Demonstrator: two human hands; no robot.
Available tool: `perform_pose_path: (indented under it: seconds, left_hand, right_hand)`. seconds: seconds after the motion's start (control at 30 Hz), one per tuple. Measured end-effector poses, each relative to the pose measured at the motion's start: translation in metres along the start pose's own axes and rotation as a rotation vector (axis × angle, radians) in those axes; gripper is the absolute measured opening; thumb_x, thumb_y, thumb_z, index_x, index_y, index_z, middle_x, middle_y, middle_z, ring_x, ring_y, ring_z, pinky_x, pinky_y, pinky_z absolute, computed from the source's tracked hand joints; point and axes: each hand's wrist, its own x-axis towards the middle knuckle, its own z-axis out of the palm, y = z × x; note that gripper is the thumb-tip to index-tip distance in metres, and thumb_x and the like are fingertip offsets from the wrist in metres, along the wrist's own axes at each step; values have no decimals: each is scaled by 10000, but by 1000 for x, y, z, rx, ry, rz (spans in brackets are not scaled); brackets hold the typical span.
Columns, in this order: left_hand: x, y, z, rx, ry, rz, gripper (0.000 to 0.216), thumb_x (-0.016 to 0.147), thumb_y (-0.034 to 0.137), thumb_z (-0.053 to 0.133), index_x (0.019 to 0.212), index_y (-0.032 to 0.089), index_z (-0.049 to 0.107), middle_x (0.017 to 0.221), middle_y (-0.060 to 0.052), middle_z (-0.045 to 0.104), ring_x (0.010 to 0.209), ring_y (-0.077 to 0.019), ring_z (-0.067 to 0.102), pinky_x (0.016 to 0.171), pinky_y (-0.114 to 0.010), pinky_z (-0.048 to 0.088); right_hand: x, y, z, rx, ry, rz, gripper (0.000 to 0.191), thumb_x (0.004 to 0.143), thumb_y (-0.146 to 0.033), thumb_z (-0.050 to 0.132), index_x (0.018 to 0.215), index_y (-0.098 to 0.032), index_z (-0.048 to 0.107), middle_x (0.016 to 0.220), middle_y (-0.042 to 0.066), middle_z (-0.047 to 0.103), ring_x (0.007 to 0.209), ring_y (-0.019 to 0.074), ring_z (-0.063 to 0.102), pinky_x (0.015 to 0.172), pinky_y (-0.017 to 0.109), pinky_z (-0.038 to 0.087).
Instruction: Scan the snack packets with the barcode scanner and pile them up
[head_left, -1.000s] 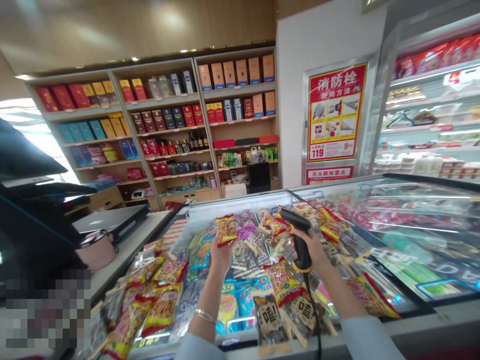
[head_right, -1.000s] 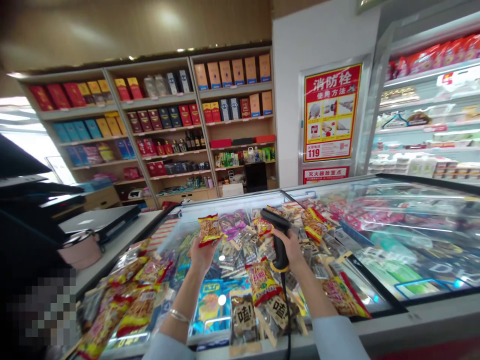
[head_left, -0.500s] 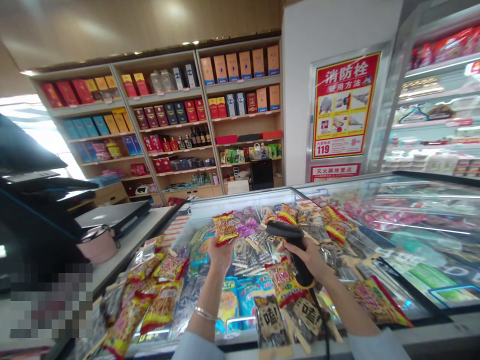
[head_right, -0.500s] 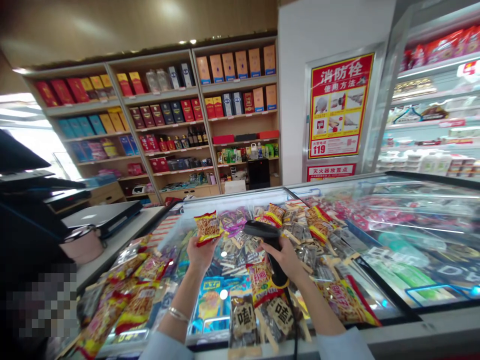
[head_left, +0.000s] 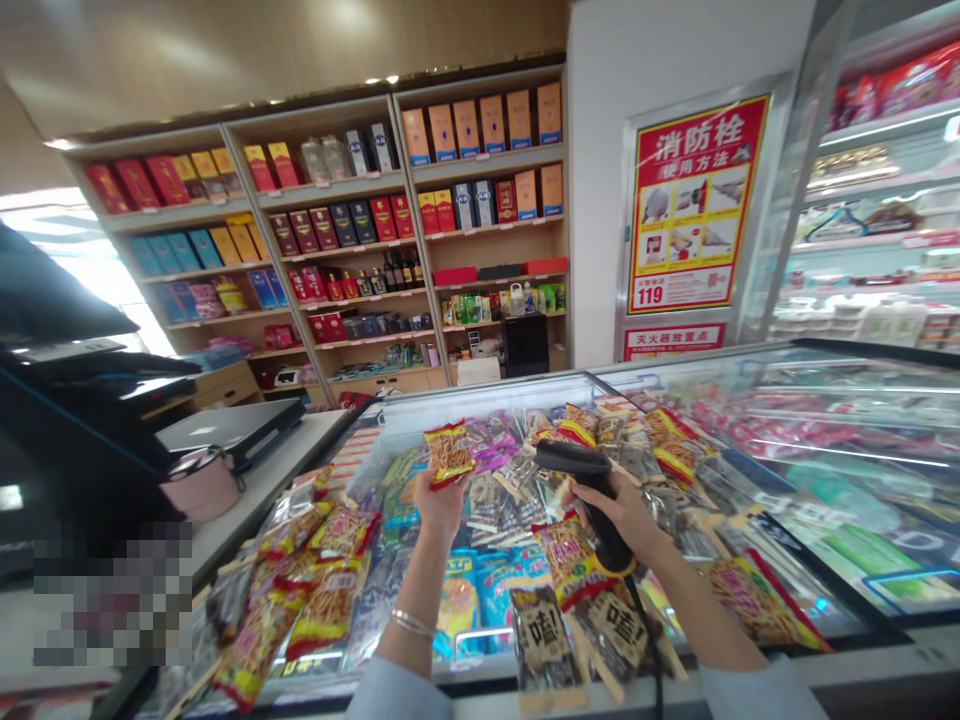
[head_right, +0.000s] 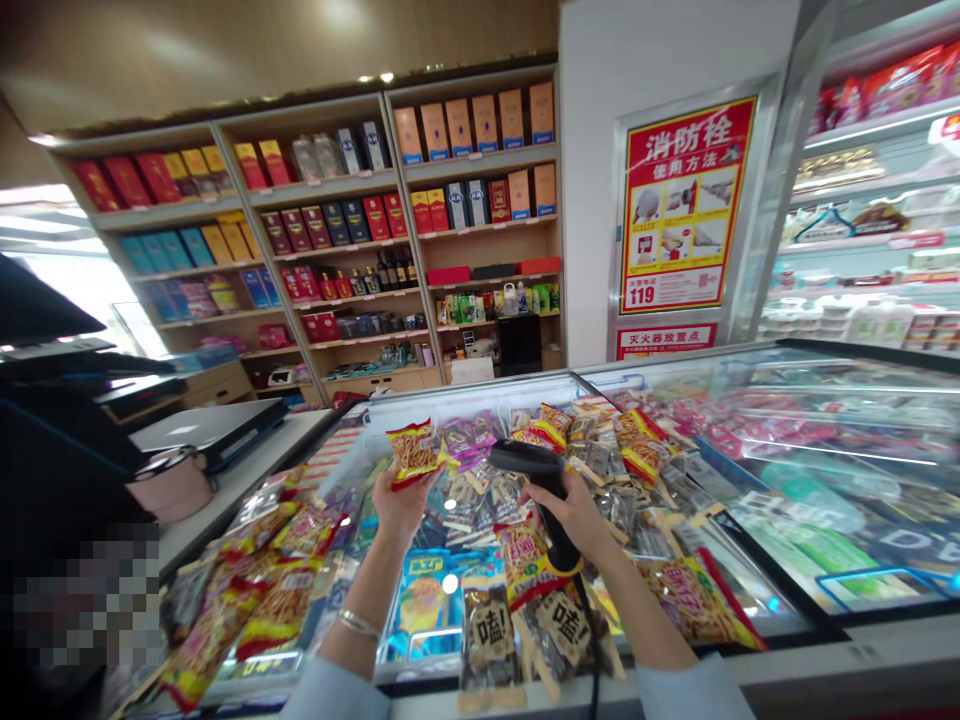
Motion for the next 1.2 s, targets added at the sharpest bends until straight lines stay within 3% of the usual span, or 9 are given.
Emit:
perform_pose_path:
  seconds: [0.3,0.47,0.57,0.7,0.8,0.9,1.0,1.1,1.2]
  left_hand:
    - [2,-2,1,-61,12,-30,295,632,279,537,882,167,647,924,-83,705,944,-277,642,889,-573,470]
    - [-10,-1,18,-150,54,-112,325,626,245,493,891,159,660,907,-86,709,934,-269,651,916,-559,455]
    - [-26,15,31,-207,27,-106,311,638,260,491,872,154,666,903,-94,707,929,-261,651,932,-546,447]
    - [-48,62,28,-115,-15,-11,328,667,284,503,923,143,652,936,-98,696,925,-260,644,909,-529,464]
    - [-62,109,1,122,59,130,395,698,272,500,1064,169,605,1031,-85,671,1012,-241,615,896,-455,486]
    - [-75,157,-41,437,241,303,447,731,250,493,1175,227,536,1121,-46,633,1066,-184,583,897,-330,482]
    - [-90,199,-83,711,354,430,475,772,246,439,1245,220,478,1178,-63,598,1061,-183,576,893,-309,471]
    - [-104,227,-118,995,413,511,471,805,246,402,1272,218,460,1213,-74,573,1099,-197,550,956,-338,426]
    - [-113,237,-148,1210,448,519,492,821,259,389,1309,218,436,1246,-90,558,1129,-222,533,990,-383,394]
  right_hand:
    - [2,-10,5,1,11,35,305,699,-431,716,687,-130,674,582,63,664,392,126,512,395,250,400]
    - [-12,-26,4,58,127,78,333,628,-435,757,704,-126,661,590,66,665,378,117,502,363,237,389]
    - [-29,-37,4,96,221,117,344,590,-411,790,746,-138,652,622,63,672,395,127,523,345,231,392]
    - [-40,-47,23,133,222,144,321,604,-396,790,730,-133,656,603,57,655,397,120,517,347,229,408]
    - [-37,-48,63,179,180,142,313,606,-388,787,739,-138,654,622,57,662,406,118,519,339,221,398]
    - [-28,-42,116,207,101,114,311,606,-384,782,735,-136,648,620,57,666,410,118,528,354,218,408]
    - [-20,-29,167,235,11,107,294,625,-384,767,716,-132,647,608,54,665,406,111,527,375,217,422]
    - [-16,-14,210,265,-55,143,288,621,-384,759,711,-134,647,599,55,668,395,118,527,378,230,428]
    - [-17,2,242,288,-91,161,273,634,-383,740,709,-136,650,594,56,671,393,121,527,381,234,427]
